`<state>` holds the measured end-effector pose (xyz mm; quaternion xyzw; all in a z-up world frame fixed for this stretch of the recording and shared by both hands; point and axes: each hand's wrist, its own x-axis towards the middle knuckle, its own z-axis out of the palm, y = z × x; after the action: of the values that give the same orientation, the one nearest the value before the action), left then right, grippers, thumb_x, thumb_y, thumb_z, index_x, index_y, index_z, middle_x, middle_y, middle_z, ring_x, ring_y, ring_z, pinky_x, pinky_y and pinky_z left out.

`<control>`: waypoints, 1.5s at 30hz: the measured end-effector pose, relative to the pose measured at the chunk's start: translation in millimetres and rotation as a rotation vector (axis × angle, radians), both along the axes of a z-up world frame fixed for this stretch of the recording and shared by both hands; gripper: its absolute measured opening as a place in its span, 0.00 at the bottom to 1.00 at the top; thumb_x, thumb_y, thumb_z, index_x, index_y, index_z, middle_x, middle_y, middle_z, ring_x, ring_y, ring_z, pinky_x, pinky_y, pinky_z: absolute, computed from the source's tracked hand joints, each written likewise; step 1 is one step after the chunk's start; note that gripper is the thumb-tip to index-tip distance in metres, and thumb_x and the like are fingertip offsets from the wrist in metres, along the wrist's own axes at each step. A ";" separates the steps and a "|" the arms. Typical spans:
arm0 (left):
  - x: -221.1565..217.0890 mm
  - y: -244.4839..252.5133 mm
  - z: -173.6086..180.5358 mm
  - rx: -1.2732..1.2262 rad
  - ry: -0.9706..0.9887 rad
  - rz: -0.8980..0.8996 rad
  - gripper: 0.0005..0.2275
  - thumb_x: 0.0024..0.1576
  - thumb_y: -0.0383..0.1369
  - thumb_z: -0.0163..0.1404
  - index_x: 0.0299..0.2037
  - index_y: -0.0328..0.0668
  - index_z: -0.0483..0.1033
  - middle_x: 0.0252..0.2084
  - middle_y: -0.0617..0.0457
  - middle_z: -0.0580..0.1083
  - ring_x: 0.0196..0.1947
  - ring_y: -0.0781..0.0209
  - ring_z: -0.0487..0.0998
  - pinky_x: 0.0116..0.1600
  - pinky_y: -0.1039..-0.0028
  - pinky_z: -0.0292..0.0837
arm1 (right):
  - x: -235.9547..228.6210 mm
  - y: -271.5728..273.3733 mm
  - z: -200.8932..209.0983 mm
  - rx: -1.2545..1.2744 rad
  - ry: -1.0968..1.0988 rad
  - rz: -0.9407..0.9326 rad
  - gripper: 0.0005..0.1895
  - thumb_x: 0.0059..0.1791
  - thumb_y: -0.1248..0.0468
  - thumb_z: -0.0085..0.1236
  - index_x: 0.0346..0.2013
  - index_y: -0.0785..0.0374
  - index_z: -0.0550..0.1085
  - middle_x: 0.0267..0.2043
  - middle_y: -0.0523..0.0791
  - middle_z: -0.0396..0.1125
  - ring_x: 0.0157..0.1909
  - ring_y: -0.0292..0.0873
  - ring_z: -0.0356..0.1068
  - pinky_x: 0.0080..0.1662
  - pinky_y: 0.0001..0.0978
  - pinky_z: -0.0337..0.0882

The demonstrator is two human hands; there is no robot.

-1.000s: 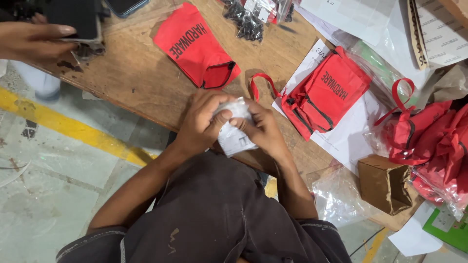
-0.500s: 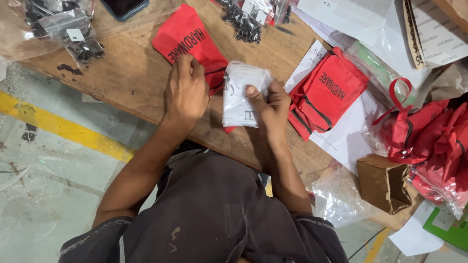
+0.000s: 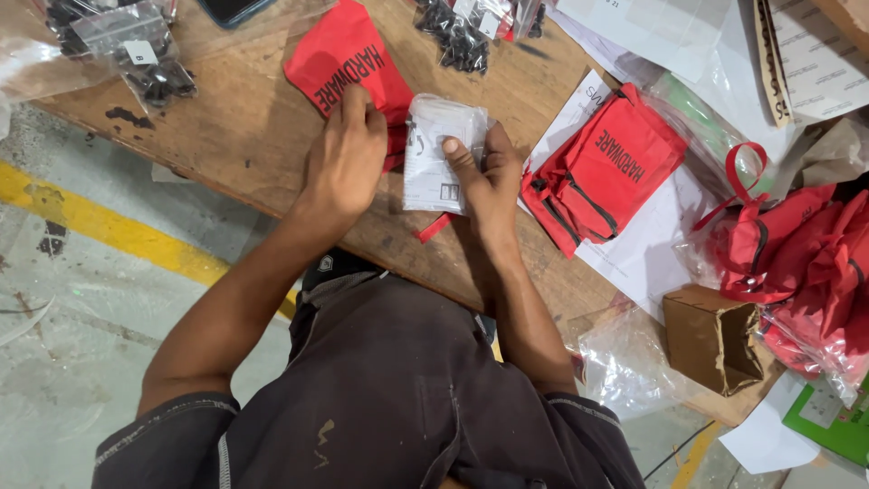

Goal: Sorting and packing various manual hardware components and user leaflets into designated small red fabric pouches.

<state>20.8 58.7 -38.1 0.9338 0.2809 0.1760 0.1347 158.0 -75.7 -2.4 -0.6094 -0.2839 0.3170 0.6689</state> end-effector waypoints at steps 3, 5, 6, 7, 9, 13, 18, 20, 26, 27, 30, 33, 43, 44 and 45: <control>4.7 2.7 -10.6 0.069 0.045 -0.015 0.07 0.59 0.20 0.50 0.43 0.18 0.73 0.50 0.38 0.66 0.46 0.44 0.76 0.44 0.61 0.77 | 2.0 -3.5 1.0 0.014 0.014 -0.024 0.10 0.54 0.69 0.59 0.49 0.68 0.71 0.44 0.44 0.74 0.44 0.32 0.71 0.46 0.25 0.71; 1.7 6.3 -8.1 0.084 0.053 -0.021 0.06 0.62 0.20 0.50 0.43 0.18 0.73 0.48 0.39 0.65 0.44 0.46 0.76 0.44 0.60 0.77 | 5.1 -7.4 -1.4 0.025 0.022 -0.043 0.10 0.54 0.69 0.59 0.49 0.68 0.71 0.44 0.44 0.74 0.44 0.32 0.71 0.46 0.25 0.71; -1.7 9.3 0.1 -0.066 -0.073 -0.066 0.06 0.62 0.22 0.52 0.42 0.19 0.73 0.49 0.37 0.64 0.42 0.46 0.75 0.46 0.59 0.76 | 7.6 -8.8 -3.7 0.032 -0.009 -0.049 0.09 0.55 0.69 0.60 0.48 0.69 0.72 0.43 0.44 0.74 0.43 0.32 0.70 0.46 0.25 0.70; -5.2 12.5 8.3 -0.216 -0.199 -0.111 0.07 0.63 0.23 0.54 0.41 0.20 0.73 0.50 0.36 0.64 0.41 0.45 0.74 0.47 0.58 0.76 | 10.1 -10.0 -5.9 0.040 -0.041 -0.055 0.08 0.57 0.69 0.60 0.48 0.69 0.72 0.43 0.45 0.74 0.43 0.32 0.69 0.46 0.25 0.70; -10.7 15.0 4.9 -0.191 -0.221 -0.093 0.04 0.60 0.21 0.53 0.40 0.24 0.74 0.51 0.40 0.64 0.45 0.46 0.75 0.50 0.59 0.77 | 9.3 -8.5 -7.1 0.059 -0.016 -0.065 0.08 0.56 0.69 0.60 0.48 0.69 0.72 0.43 0.45 0.74 0.43 0.32 0.70 0.46 0.25 0.70; -16.1 6.8 22.8 -0.095 -0.223 -0.077 0.11 0.54 0.27 0.60 0.40 0.22 0.75 0.50 0.40 0.63 0.47 0.40 0.75 0.49 0.58 0.75 | 5.0 -3.2 -11.0 0.070 0.033 -0.067 0.09 0.55 0.69 0.61 0.48 0.69 0.72 0.43 0.45 0.74 0.42 0.33 0.70 0.45 0.26 0.72; -11.0 -0.6 40.5 -0.171 -0.045 0.029 0.15 0.54 0.30 0.62 0.40 0.19 0.76 0.51 0.34 0.66 0.44 0.37 0.76 0.45 0.55 0.75 | 3.8 -6.7 -15.4 0.076 0.027 -0.049 0.11 0.55 0.68 0.60 0.51 0.69 0.72 0.45 0.45 0.74 0.45 0.33 0.71 0.47 0.25 0.72; -8.2 0.7 38.7 -0.182 0.018 0.052 0.14 0.54 0.30 0.61 0.38 0.19 0.77 0.51 0.33 0.67 0.44 0.35 0.77 0.45 0.54 0.76 | 5.7 -7.3 -16.8 0.067 0.028 -0.048 0.12 0.55 0.68 0.60 0.51 0.69 0.72 0.45 0.45 0.74 0.44 0.33 0.71 0.47 0.26 0.72; -13.8 7.4 26.6 -0.056 0.037 0.001 0.09 0.51 0.25 0.58 0.37 0.23 0.77 0.50 0.30 0.69 0.38 0.36 0.79 0.43 0.57 0.79 | 11.5 -8.8 -23.1 0.072 0.074 -0.064 0.12 0.55 0.68 0.61 0.51 0.70 0.72 0.45 0.45 0.75 0.43 0.34 0.72 0.46 0.26 0.73; -16.7 9.6 24.0 -0.097 -0.104 0.005 0.07 0.54 0.25 0.57 0.38 0.27 0.77 0.49 0.34 0.70 0.40 0.37 0.79 0.45 0.55 0.78 | 12.0 -8.7 -22.5 0.077 0.094 -0.062 0.13 0.55 0.67 0.61 0.51 0.70 0.73 0.45 0.45 0.75 0.44 0.34 0.72 0.46 0.27 0.72; -23.9 13.4 19.8 -0.185 -0.216 0.043 0.06 0.61 0.27 0.57 0.42 0.32 0.76 0.47 0.39 0.72 0.43 0.37 0.79 0.48 0.53 0.76 | 4.3 -6.5 -12.2 0.085 0.070 -0.084 0.13 0.55 0.66 0.60 0.52 0.70 0.73 0.44 0.45 0.75 0.43 0.34 0.72 0.46 0.26 0.72; -22.9 10.1 27.8 -0.158 -0.148 0.030 0.11 0.61 0.28 0.57 0.50 0.30 0.73 0.46 0.38 0.72 0.43 0.36 0.78 0.44 0.52 0.75 | -5.4 -3.4 -8.7 0.094 0.001 -0.098 0.13 0.56 0.65 0.60 0.52 0.69 0.72 0.44 0.44 0.74 0.42 0.34 0.72 0.45 0.26 0.72; -8.1 18.5 30.9 0.159 -0.146 -0.201 0.18 0.57 0.24 0.54 0.59 0.36 0.74 0.41 0.43 0.70 0.36 0.46 0.78 0.37 0.58 0.76 | -5.4 -10.5 -18.2 0.045 -0.167 -0.183 0.11 0.57 0.65 0.61 0.46 0.69 0.71 0.41 0.41 0.68 0.43 0.31 0.64 0.46 0.24 0.66; -7.5 19.6 29.6 0.159 -0.148 -0.207 0.18 0.57 0.24 0.54 0.59 0.36 0.74 0.41 0.43 0.70 0.36 0.46 0.78 0.37 0.58 0.76 | -4.5 -11.1 -16.1 0.044 -0.169 -0.189 0.11 0.57 0.65 0.61 0.46 0.69 0.71 0.41 0.41 0.68 0.43 0.31 0.64 0.46 0.24 0.66; -7.1 20.9 28.0 0.122 -0.178 -0.169 0.14 0.58 0.25 0.54 0.55 0.36 0.75 0.39 0.43 0.71 0.35 0.44 0.78 0.36 0.57 0.76 | -3.9 -11.5 -14.2 0.042 -0.164 -0.197 0.11 0.56 0.64 0.61 0.46 0.69 0.71 0.41 0.41 0.68 0.43 0.32 0.64 0.46 0.24 0.67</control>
<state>13.7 79.6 -10.2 0.9413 0.1770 0.2629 0.1164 154.1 -87.2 -16.6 -0.6442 -0.2827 0.1929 0.6840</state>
